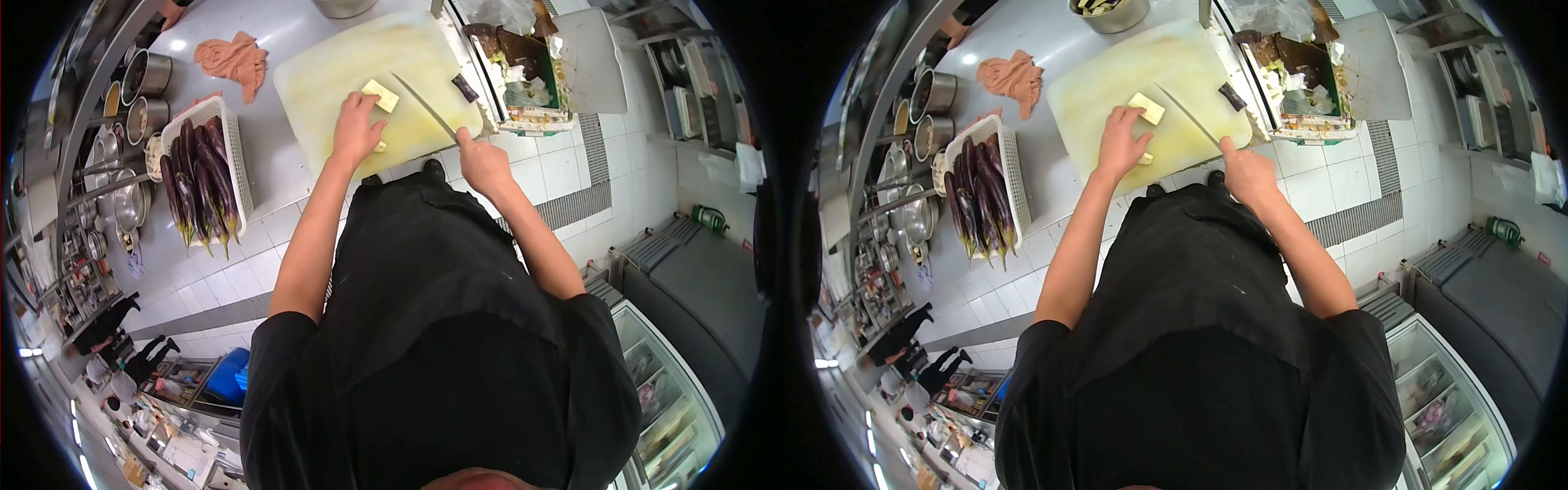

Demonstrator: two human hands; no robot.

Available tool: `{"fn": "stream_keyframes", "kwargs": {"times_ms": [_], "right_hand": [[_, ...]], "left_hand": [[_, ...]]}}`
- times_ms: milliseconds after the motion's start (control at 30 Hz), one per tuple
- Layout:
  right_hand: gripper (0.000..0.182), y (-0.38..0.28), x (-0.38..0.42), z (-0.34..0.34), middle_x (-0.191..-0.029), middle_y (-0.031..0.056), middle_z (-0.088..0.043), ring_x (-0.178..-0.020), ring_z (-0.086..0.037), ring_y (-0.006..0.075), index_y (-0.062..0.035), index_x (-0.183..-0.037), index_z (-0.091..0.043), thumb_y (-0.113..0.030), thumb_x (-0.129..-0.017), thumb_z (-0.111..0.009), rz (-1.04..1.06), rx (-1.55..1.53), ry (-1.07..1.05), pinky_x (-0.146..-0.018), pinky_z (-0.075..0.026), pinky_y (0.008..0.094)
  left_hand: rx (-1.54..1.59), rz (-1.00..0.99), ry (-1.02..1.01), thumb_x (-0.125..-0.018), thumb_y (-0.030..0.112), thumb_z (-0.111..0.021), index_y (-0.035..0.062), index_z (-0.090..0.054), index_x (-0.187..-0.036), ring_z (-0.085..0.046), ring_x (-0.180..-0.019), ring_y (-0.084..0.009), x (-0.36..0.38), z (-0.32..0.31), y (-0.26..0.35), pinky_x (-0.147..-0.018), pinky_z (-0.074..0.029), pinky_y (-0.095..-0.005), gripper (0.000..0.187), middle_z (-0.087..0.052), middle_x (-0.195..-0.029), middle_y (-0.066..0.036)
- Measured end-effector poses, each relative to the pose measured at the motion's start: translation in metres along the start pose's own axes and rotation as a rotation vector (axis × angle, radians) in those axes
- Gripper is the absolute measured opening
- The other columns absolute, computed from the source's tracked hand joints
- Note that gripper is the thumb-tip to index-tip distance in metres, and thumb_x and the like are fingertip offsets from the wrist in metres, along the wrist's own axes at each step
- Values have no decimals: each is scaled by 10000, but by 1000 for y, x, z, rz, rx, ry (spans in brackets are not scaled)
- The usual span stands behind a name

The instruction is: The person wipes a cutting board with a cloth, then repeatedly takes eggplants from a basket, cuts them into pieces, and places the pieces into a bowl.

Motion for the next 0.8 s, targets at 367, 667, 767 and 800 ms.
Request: {"fn": "stream_keyframes", "kwargs": {"times_ms": [367, 667, 767, 800], "right_hand": [[277, -26, -11, 12, -773, 129, -736, -727, -750, 337, -94, -1164, -518, -33, -900, -572, 137, 165, -4, -597, -566, 456], [275, -10, -66, -14, -855, 161, -749, -823, -753, 377, -91, -1196, -512, -53, -927, -547, 134, 27, -67, -678, -578, 508], [276, -4, -51, -8, -889, 174, -751, -874, -754, 378, -96, -1202, -507, -49, -931, -532, 99, 25, -102, -703, -578, 513], [288, -6, -47, -6, -884, 177, -749, -876, -752, 381, -93, -1202, -506, -40, -921, -539, 90, 10, -93, -705, -577, 514]], "left_hand": [[-69, -102, 148, -804, 136, -852, 57, -695, -1197, -572, -1178, -352, -13, -3, -4, -1019, -499, -431, 430, -581, -1237, -131], [-124, -200, 159, -846, 136, -822, 84, -711, -1170, -588, -1189, -361, -6, 9, -11, -1036, -492, -443, 346, -591, -1284, -142], [-175, -301, 220, -869, 102, -789, 84, -716, -1158, -582, -1199, -370, -13, 9, 0, -1063, -480, -443, 298, -599, -1296, -141], [-172, -303, 212, -869, 102, -789, 84, -716, -1158, -582, -1199, -370, -16, 7, -2, -1063, -480, -443, 298, -599, -1296, -141]]}}
Point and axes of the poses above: each hand's wrist, its own x-axis away from the middle knuckle, its own z-axis out of the back of the hand, y = z × x, the point moved 2 cm from there along -x, towards the middle knuckle
